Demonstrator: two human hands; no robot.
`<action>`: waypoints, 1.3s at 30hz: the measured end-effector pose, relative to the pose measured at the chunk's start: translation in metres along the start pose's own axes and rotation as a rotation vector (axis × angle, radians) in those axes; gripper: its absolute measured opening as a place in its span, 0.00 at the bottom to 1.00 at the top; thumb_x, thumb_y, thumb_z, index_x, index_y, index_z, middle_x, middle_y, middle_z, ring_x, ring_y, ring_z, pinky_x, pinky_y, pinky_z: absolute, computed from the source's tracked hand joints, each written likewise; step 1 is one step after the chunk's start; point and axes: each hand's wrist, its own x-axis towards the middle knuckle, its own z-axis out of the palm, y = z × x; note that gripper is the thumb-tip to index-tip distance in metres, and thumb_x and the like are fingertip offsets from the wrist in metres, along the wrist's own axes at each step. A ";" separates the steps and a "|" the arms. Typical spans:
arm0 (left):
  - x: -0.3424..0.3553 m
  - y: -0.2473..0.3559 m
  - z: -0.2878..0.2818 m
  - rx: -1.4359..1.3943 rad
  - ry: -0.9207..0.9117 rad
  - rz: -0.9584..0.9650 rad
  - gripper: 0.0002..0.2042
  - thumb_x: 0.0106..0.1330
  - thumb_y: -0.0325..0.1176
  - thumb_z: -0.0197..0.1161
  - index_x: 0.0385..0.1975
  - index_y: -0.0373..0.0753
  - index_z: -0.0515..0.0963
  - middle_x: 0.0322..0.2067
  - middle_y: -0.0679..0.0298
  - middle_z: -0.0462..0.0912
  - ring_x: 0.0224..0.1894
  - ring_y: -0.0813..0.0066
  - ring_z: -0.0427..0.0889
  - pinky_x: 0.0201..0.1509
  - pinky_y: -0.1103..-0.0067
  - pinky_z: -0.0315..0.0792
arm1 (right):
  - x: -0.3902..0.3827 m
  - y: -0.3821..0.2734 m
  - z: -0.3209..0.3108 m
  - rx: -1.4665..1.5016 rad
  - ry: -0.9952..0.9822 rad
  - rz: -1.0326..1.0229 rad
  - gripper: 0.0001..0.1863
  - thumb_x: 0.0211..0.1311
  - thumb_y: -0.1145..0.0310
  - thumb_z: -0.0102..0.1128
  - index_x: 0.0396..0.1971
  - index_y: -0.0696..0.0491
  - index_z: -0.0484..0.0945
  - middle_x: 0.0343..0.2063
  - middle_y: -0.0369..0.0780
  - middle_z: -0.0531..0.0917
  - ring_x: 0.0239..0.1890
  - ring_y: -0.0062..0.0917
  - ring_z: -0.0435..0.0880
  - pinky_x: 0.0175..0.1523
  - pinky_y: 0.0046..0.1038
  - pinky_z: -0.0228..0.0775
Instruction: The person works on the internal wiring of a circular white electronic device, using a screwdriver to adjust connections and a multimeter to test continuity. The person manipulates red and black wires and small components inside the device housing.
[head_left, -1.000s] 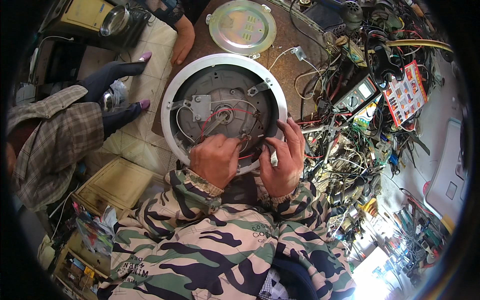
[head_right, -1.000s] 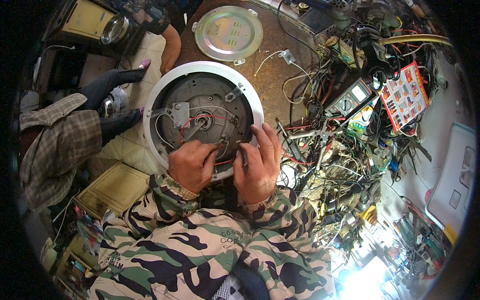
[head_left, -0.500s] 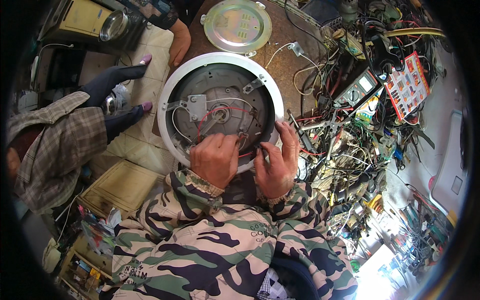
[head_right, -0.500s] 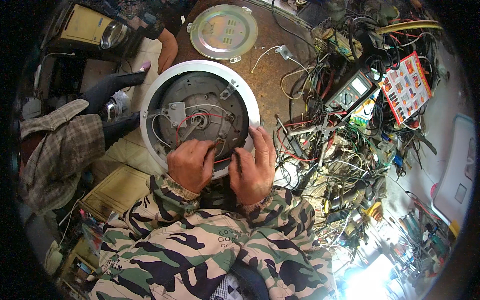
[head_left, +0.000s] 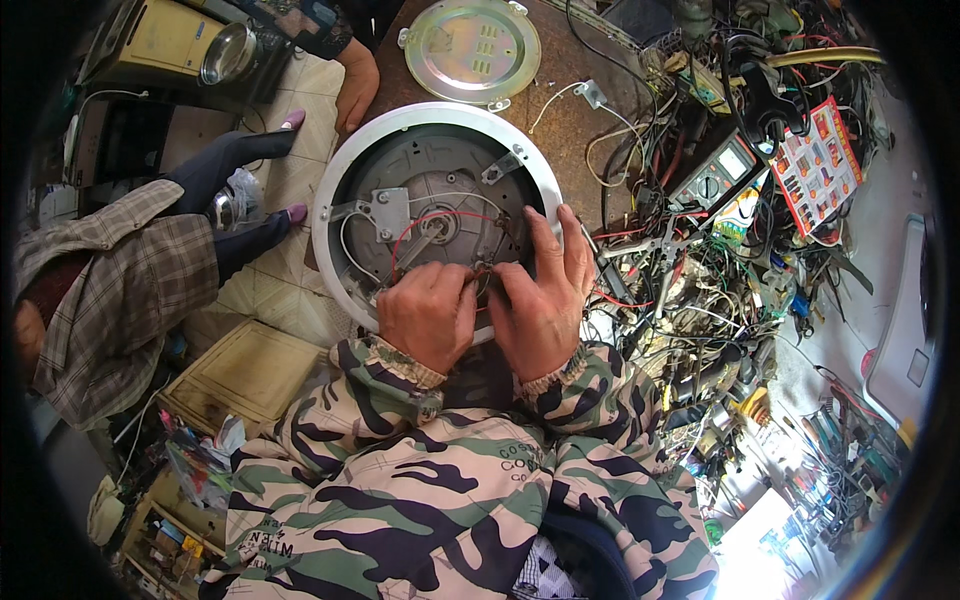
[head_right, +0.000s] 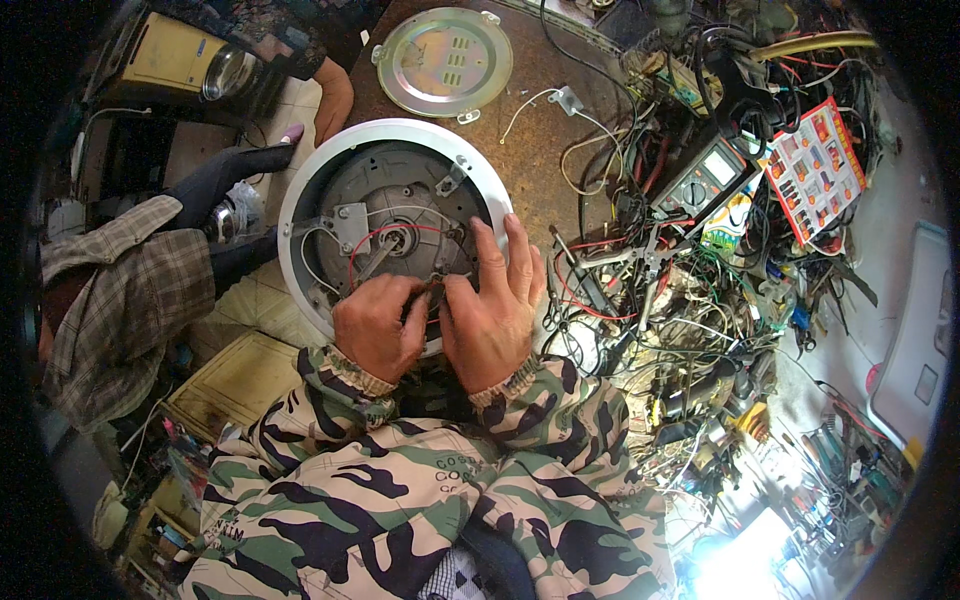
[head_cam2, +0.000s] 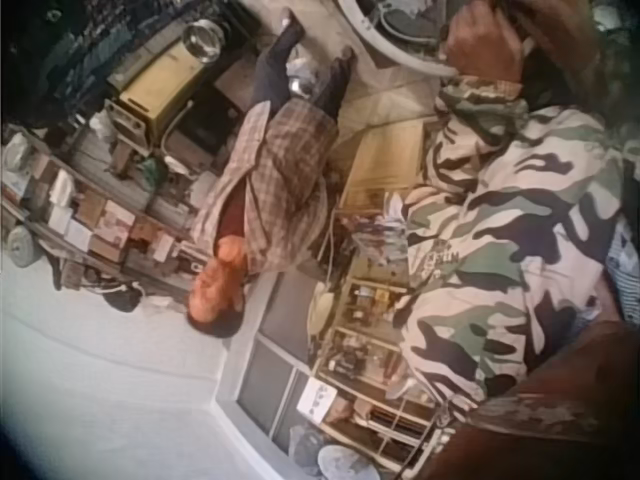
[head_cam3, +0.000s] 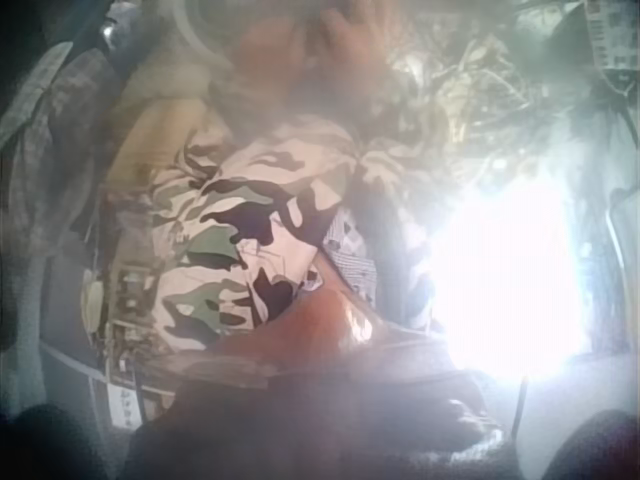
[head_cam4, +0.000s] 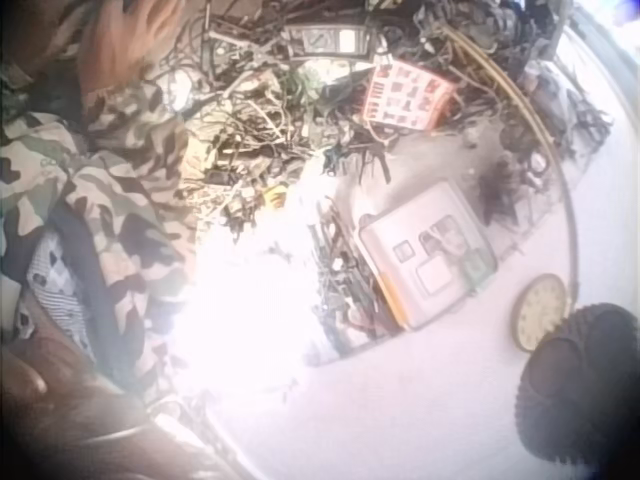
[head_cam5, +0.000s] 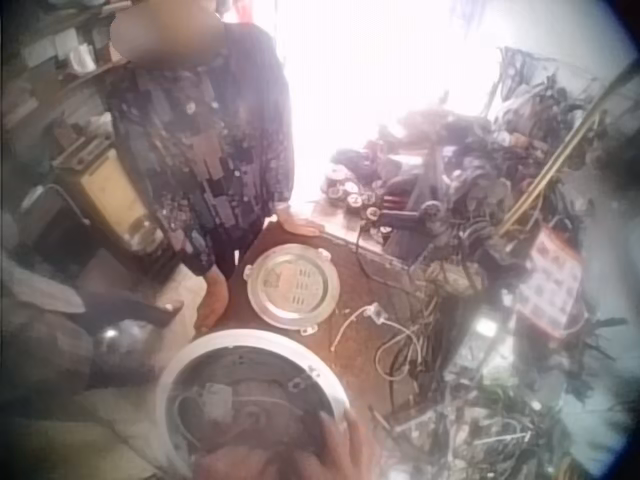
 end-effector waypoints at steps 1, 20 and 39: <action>0.001 0.000 0.000 -0.004 0.000 0.000 0.06 0.60 0.27 0.70 0.36 0.37 0.83 0.30 0.52 0.83 0.31 0.48 0.84 0.35 0.61 0.77 | 0.001 0.002 0.002 -0.025 0.002 -0.002 0.07 0.51 0.70 0.68 0.31 0.53 0.84 0.68 0.50 0.72 0.76 0.55 0.59 0.71 0.62 0.55; 0.001 0.000 0.003 0.062 -0.049 -0.015 0.06 0.61 0.29 0.69 0.35 0.38 0.80 0.29 0.55 0.80 0.33 0.50 0.83 0.34 0.60 0.76 | 0.006 0.002 0.009 -0.001 0.036 -0.016 0.06 0.47 0.72 0.68 0.27 0.54 0.83 0.64 0.48 0.77 0.75 0.58 0.60 0.71 0.65 0.53; 0.002 -0.004 0.008 0.017 -0.069 -0.044 0.06 0.62 0.29 0.68 0.36 0.36 0.81 0.31 0.51 0.83 0.34 0.47 0.84 0.38 0.58 0.77 | 0.006 0.029 -0.021 0.152 0.214 0.073 0.10 0.50 0.79 0.73 0.33 0.54 0.84 0.48 0.45 0.87 0.60 0.48 0.80 0.64 0.44 0.70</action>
